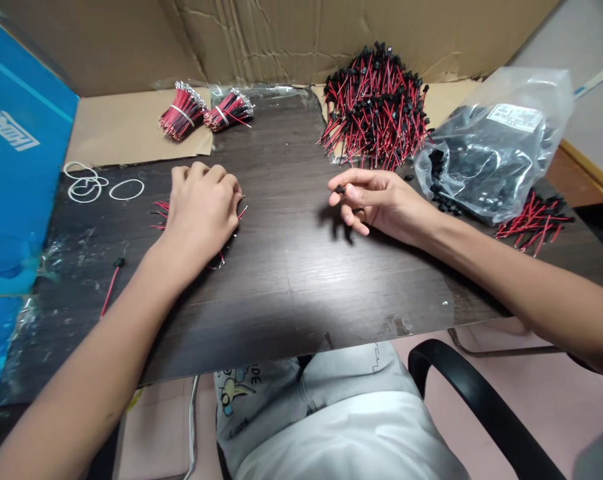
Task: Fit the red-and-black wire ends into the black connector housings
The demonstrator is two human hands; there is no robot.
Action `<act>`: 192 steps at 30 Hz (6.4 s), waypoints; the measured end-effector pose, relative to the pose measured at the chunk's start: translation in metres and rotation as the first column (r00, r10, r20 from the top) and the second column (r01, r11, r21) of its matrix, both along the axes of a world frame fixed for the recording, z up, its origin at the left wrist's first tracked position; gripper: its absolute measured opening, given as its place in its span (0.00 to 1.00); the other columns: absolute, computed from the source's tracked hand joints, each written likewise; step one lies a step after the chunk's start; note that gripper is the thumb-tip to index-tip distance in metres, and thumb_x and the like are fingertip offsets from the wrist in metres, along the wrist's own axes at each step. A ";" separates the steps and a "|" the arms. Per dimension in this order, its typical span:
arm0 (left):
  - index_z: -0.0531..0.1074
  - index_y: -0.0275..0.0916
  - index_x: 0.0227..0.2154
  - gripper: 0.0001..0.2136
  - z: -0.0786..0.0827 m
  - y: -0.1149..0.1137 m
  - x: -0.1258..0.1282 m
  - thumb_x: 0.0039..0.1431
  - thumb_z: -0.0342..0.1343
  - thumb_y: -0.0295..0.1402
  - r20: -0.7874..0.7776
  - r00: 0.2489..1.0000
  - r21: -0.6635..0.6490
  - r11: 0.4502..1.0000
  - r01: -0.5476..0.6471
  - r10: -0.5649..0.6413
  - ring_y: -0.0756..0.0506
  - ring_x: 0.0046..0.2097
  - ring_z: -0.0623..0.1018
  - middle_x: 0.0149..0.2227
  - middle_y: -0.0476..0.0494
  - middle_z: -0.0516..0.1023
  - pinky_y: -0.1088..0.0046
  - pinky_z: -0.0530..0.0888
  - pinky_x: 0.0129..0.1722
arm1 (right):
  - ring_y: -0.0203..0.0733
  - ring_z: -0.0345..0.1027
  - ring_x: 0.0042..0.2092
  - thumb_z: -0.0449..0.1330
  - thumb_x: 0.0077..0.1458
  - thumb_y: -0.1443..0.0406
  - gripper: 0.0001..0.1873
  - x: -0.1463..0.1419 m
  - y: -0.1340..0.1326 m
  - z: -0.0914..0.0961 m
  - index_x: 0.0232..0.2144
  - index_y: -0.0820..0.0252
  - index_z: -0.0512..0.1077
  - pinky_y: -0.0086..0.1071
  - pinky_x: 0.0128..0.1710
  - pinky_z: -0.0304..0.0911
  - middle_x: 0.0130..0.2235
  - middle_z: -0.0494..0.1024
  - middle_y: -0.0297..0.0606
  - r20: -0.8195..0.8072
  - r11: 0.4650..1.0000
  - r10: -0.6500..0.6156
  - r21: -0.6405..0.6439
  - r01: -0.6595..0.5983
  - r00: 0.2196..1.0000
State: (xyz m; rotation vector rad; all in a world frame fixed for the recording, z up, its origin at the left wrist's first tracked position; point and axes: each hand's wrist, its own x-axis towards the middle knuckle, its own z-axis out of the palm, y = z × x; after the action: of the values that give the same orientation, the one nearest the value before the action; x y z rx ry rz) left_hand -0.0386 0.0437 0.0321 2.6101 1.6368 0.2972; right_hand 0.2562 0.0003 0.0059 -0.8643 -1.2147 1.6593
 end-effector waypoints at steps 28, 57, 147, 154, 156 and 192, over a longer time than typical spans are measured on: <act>0.68 0.41 0.40 0.04 -0.014 -0.035 0.039 0.68 0.52 0.34 0.575 0.747 -0.019 0.907 0.421 -0.335 0.50 0.33 0.73 0.34 0.49 0.74 0.72 0.72 0.35 | 0.30 0.68 0.31 0.76 0.54 0.61 0.23 -0.021 -0.014 -0.008 0.47 0.58 0.72 0.22 0.22 0.66 0.38 0.73 0.32 0.095 0.966 0.027 0.255 -0.051 0.995; 0.72 0.38 0.37 0.04 -0.015 -0.038 0.041 0.68 0.54 0.25 0.487 0.691 0.205 0.839 0.504 -0.534 0.50 0.35 0.73 0.36 0.47 0.73 0.73 0.72 0.35 | 0.30 0.67 0.27 0.74 0.56 0.59 0.16 -0.023 -0.020 -0.001 0.37 0.62 0.74 0.26 0.27 0.62 0.30 0.77 0.31 0.297 0.918 -0.058 0.391 -0.066 0.953; 0.72 0.37 0.43 0.05 -0.029 -0.030 0.043 0.71 0.52 0.24 0.294 0.692 0.443 0.736 0.513 -0.659 0.48 0.39 0.78 0.37 0.45 0.78 0.72 0.75 0.40 | 0.34 0.71 0.33 0.61 0.64 0.64 0.18 -0.022 -0.019 -0.011 0.55 0.62 0.73 0.27 0.33 0.69 0.39 0.80 0.36 0.491 0.592 -0.410 0.784 -0.185 0.769; 0.72 0.39 0.47 0.07 -0.012 0.006 0.003 0.74 0.50 0.31 0.184 0.838 0.455 0.800 0.390 -0.514 0.49 0.38 0.74 0.39 0.46 0.78 0.70 0.74 0.42 | 0.35 0.70 0.31 0.64 0.59 0.64 0.17 -0.015 -0.013 -0.009 0.51 0.60 0.75 0.29 0.31 0.68 0.36 0.80 0.34 0.493 0.683 -0.489 0.729 -0.036 0.720; 0.71 0.39 0.51 0.09 -0.007 0.017 -0.011 0.73 0.55 0.34 0.235 0.899 0.439 0.866 0.241 -0.370 0.51 0.36 0.73 0.39 0.49 0.78 0.70 0.74 0.43 | 0.36 0.71 0.32 0.65 0.58 0.63 0.17 -0.013 -0.012 -0.010 0.50 0.60 0.75 0.30 0.31 0.68 0.36 0.80 0.34 0.492 0.700 -0.509 0.715 0.006 0.707; 0.77 0.36 0.35 0.11 0.014 -0.014 0.020 0.59 0.66 0.40 0.800 0.596 -0.375 0.832 0.410 0.067 0.51 0.30 0.76 0.34 0.44 0.82 0.75 0.74 0.30 | 0.36 0.72 0.33 0.64 0.60 0.61 0.15 -0.016 -0.016 -0.009 0.49 0.58 0.74 0.29 0.29 0.68 0.36 0.78 0.34 0.470 0.680 -0.519 0.733 0.012 0.714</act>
State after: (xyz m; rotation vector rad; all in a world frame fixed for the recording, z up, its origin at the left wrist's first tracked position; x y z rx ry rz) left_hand -0.0181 0.0302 0.0465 1.7543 0.9250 0.7401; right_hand 0.2401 -0.0154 -0.0033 -1.0936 -1.8860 0.4938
